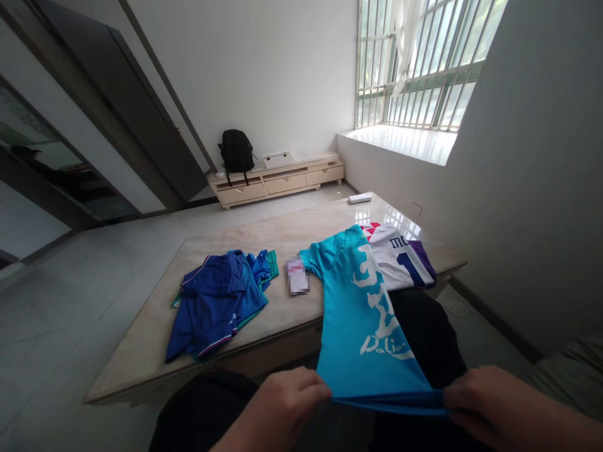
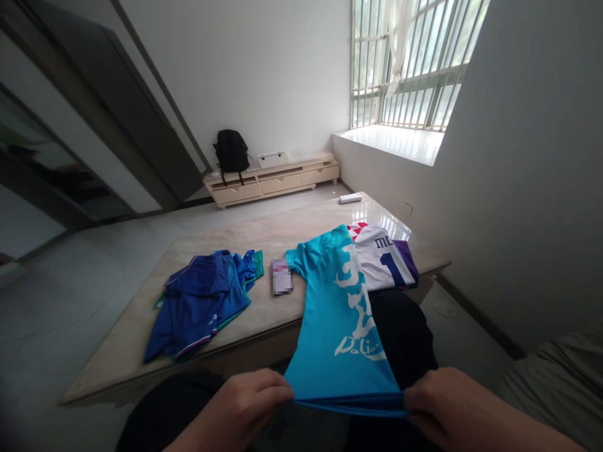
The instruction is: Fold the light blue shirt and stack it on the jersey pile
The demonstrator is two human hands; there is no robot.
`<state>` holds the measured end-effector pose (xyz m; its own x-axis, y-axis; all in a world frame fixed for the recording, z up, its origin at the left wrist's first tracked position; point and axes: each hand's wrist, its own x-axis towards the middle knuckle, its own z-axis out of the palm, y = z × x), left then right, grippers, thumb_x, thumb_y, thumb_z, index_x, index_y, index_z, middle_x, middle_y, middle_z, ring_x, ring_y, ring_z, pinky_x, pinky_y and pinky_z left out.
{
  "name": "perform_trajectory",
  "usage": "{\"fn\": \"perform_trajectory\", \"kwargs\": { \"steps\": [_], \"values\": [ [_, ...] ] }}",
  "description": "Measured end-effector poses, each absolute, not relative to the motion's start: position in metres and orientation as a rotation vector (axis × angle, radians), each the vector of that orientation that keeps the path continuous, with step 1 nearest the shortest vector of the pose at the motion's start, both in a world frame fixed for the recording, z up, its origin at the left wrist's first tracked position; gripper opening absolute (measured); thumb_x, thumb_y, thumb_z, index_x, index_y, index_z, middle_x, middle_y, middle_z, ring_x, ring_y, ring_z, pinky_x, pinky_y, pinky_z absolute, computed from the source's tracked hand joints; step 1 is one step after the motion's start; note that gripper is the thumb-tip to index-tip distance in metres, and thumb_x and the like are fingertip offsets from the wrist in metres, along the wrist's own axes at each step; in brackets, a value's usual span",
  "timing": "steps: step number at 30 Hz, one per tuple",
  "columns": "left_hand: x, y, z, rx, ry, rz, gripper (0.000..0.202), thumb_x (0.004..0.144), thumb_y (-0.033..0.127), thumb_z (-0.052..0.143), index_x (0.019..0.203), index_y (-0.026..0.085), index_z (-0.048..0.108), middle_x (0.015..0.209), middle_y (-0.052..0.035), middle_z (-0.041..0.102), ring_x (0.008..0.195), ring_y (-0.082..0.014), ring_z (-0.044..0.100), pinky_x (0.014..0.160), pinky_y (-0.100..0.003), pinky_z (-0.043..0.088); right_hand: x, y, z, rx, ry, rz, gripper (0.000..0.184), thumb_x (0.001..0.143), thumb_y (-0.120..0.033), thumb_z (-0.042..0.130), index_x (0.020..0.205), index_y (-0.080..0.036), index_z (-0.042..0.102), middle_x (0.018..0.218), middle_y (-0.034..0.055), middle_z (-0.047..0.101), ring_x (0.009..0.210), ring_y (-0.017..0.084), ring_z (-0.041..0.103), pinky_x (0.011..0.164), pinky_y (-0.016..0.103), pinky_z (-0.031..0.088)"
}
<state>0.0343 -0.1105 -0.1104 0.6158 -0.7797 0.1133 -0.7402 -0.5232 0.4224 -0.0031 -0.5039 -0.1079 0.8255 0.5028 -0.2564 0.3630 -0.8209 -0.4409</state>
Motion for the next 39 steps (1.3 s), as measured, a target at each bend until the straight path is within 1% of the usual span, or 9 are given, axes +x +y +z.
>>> {"fn": "perform_trajectory", "kwargs": {
  "steps": [4,10,13,17,21,23,26,32,39],
  "values": [
    [0.091,-0.105,-0.078,2.375,-1.181,-0.198,0.03,0.099,0.011,0.048,0.115,0.025,0.069,0.105,-0.0031,0.076,0.094,-0.0161,0.072,0.083,-0.022,0.053,0.059,-0.506,-0.061,-2.651,-0.834,0.584,0.026,0.095,-0.028,0.05,0.09,-0.028,0.075,0.079,0.0035,0.075,0.069,0.02,0.07,0.062,0.029,0.042],
    [0.268,-0.141,-0.026,2.6,-0.956,0.234,0.023,0.087,0.011,0.06,0.101,0.022,0.075,0.1,-0.002,0.077,0.088,-0.0176,0.07,0.087,-0.028,0.056,0.244,-0.502,0.017,-2.642,-0.507,0.034,0.009,0.083,-0.02,0.071,0.08,-0.014,0.078,0.058,0.0,0.062,0.052,0.012,0.049,0.07,0.028,0.041],
    [0.326,-0.178,-0.014,2.623,-0.77,0.483,0.035,0.092,0.009,0.05,0.121,0.017,0.069,0.122,-0.0118,0.069,0.114,-0.0253,0.063,0.104,-0.04,0.05,0.307,-0.499,0.03,-2.59,-0.342,-0.164,0.02,0.088,-0.019,0.064,0.101,-0.011,0.077,0.065,-0.0034,0.065,0.057,0.007,0.051,0.077,0.022,0.041],
    [0.308,-0.215,-0.065,2.625,-0.719,0.549,0.043,0.099,0.014,0.042,0.14,0.014,0.055,0.141,-0.0184,0.056,0.132,-0.0313,0.05,0.111,-0.048,0.045,0.311,-0.494,-0.02,-2.535,-0.134,-0.293,0.03,0.091,-0.02,0.056,0.115,-0.012,0.072,0.087,0.0009,0.074,0.075,0.009,0.061,0.081,0.02,0.042],
    [0.241,-0.213,-0.172,2.68,-0.843,0.299,0.034,0.093,0.018,0.06,0.126,0.021,0.066,0.141,-0.012,0.06,0.129,-0.0294,0.056,0.106,-0.043,0.051,0.266,-0.488,-0.122,-2.564,0.026,-0.078,0.015,0.084,-0.022,0.067,0.093,-0.015,0.076,0.094,0.011,0.077,0.091,0.023,0.068,0.081,0.029,0.046],
    [0.219,-0.204,-0.218,2.721,-0.774,0.208,0.034,0.09,0.017,0.064,0.124,0.018,0.066,0.14,-0.016,0.06,0.129,-0.0328,0.056,0.105,-0.048,0.051,0.249,-0.489,-0.165,-2.546,0.115,0.073,0.015,0.083,-0.028,0.071,0.083,-0.013,0.075,0.09,0.0137,0.077,0.091,0.027,0.07,0.078,0.031,0.047],
    [0.212,-0.192,-0.261,2.752,-0.622,0.163,0.04,0.093,0.019,0.063,0.133,0.013,0.06,0.148,-0.0231,0.053,0.138,-0.0383,0.049,0.11,-0.057,0.046,0.241,-0.49,-0.203,-2.458,0.243,0.197,0.027,0.085,-0.039,0.071,0.092,-0.013,0.073,0.094,0.0138,0.077,0.093,0.027,0.071,0.076,0.029,0.048],
    [0.238,-0.201,-0.277,2.665,-0.526,0.21,0.043,0.091,0.021,0.065,0.133,0.012,0.058,0.146,-0.0207,0.053,0.136,-0.0355,0.051,0.113,-0.052,0.046,0.251,-0.476,-0.215,-2.049,0.422,0.358,0.025,0.085,-0.037,0.072,0.081,-0.014,0.065,0.061,0.0055,0.067,0.059,0.019,0.066,0.059,0.029,0.054],
    [0.227,-0.191,-0.265,2.519,-0.538,0.332,0.018,0.088,0.004,0.054,0.092,0.016,0.066,0.125,-0.0149,0.065,0.127,-0.0301,0.057,0.111,-0.047,0.048,0.219,-0.45,-0.192,-1.528,0.34,0.341,0.02,0.083,-0.031,0.076,0.088,-0.017,0.063,0.074,0.0028,0.069,0.064,0.013,0.067,0.063,0.024,0.06]
  ]
}}
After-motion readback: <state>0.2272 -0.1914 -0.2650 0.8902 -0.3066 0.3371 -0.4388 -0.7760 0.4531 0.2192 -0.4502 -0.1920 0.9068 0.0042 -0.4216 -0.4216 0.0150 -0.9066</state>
